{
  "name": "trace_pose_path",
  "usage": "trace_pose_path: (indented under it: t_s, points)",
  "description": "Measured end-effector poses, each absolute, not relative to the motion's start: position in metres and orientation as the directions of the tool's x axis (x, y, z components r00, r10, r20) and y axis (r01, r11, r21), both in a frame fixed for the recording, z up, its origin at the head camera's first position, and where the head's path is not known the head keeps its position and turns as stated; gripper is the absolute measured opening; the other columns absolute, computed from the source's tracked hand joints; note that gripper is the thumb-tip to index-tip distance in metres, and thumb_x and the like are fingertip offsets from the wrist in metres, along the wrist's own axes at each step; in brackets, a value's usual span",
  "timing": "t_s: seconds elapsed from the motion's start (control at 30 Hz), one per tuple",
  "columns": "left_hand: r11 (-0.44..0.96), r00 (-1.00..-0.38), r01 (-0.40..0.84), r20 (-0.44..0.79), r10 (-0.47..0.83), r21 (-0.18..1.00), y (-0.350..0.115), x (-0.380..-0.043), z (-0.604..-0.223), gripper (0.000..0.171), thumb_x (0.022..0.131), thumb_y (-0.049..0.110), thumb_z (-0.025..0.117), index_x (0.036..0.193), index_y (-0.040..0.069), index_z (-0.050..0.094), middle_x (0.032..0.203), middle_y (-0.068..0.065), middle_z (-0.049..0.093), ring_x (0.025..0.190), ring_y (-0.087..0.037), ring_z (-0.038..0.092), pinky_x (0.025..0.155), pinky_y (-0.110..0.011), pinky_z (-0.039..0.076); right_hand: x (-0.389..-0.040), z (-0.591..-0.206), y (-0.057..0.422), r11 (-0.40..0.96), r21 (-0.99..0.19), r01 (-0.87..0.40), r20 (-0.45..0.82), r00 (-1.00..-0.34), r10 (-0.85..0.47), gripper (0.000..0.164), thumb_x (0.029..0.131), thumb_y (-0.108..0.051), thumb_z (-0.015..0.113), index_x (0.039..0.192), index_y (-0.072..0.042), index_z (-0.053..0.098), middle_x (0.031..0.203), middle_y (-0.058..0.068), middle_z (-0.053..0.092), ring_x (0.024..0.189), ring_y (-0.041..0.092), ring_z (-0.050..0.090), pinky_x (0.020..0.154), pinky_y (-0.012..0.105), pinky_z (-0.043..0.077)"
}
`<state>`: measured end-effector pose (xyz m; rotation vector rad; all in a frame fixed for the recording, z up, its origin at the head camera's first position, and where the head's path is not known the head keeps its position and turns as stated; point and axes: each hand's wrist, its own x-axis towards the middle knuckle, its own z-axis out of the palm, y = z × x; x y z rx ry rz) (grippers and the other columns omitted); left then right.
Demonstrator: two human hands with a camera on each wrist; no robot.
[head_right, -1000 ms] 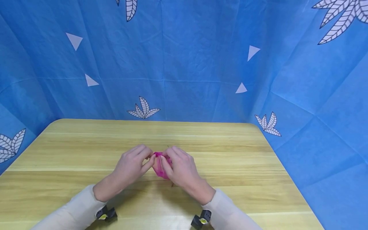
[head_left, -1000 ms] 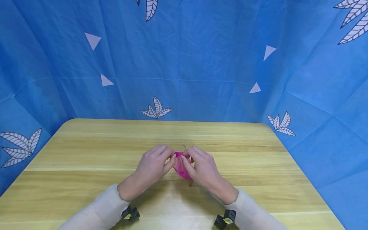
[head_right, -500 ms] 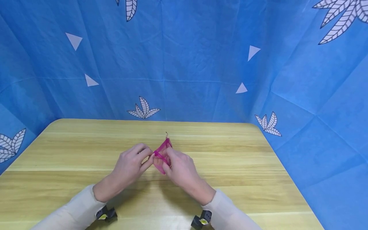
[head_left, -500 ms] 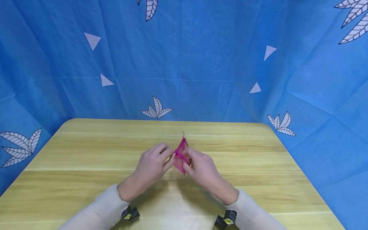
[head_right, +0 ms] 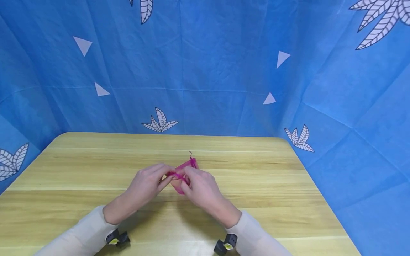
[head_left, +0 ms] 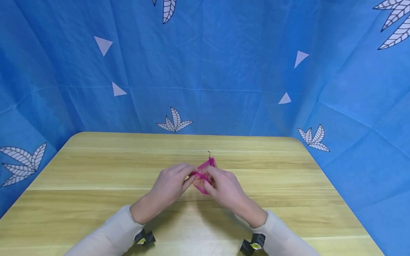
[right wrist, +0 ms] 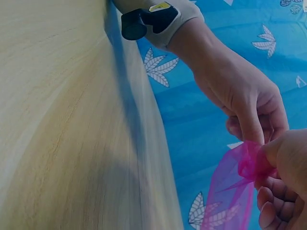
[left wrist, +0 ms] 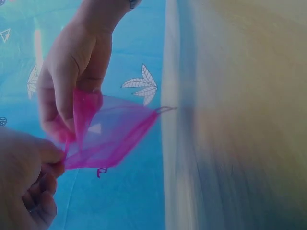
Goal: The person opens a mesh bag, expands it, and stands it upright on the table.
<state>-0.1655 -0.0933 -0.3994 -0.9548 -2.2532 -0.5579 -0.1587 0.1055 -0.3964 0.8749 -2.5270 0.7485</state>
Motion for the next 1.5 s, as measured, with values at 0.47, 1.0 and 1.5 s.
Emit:
trace_pose_path:
  t_s: [0.47, 1.0, 1.5]
  points:
    - [0.74, -0.545, 0.669, 0.724, 0.422, 0.073, -0.094, -0.167, -0.405, 0.015, 0.084, 0.01, 0.069, 0.098, 0.009, 0.065, 0.075, 0.002, 0.064, 0.059, -0.01, 0.054, 0.047, -0.021, 0.044, -0.158, -0.395, 0.105, 0.73, -0.278, -0.624, 0.519, -0.737, -0.432, 0.015, 0.079, -0.006, 0.068, 0.084, -0.015, 0.057, 0.07, -0.01, 0.047, 0.058, 0.005, 0.042, 0.049, 0.021, 0.037]
    - [0.763, -0.586, 0.641, 0.695, 0.417, 0.083, -0.091, -0.166, -0.404, 0.01, 0.083, 0.011, 0.067, 0.093, 0.01, 0.065, 0.054, 0.012, 0.037, 0.046, -0.003, 0.027, 0.039, -0.017, 0.022, -0.161, -0.397, 0.108, 0.78, -0.283, -0.558, 0.521, -0.772, -0.364, 0.018, 0.078, -0.005, 0.073, 0.089, -0.015, 0.063, 0.078, -0.006, 0.055, 0.064, 0.008, 0.048, 0.053, 0.022, 0.04]
    - [0.817, -0.696, 0.577, 0.527, 0.487, 0.007, -0.091, -0.166, -0.417, 0.022, 0.08, 0.016, 0.077, 0.096, 0.009, 0.064, 0.083, -0.002, 0.055, 0.073, -0.019, 0.056, 0.047, -0.03, 0.049, -0.161, -0.408, 0.105, 0.771, -0.14, -0.622, 0.529, -0.705, -0.473, 0.029, 0.07, 0.003, 0.07, 0.092, -0.014, 0.06, 0.086, -0.004, 0.052, 0.064, 0.011, 0.049, 0.049, 0.023, 0.042]
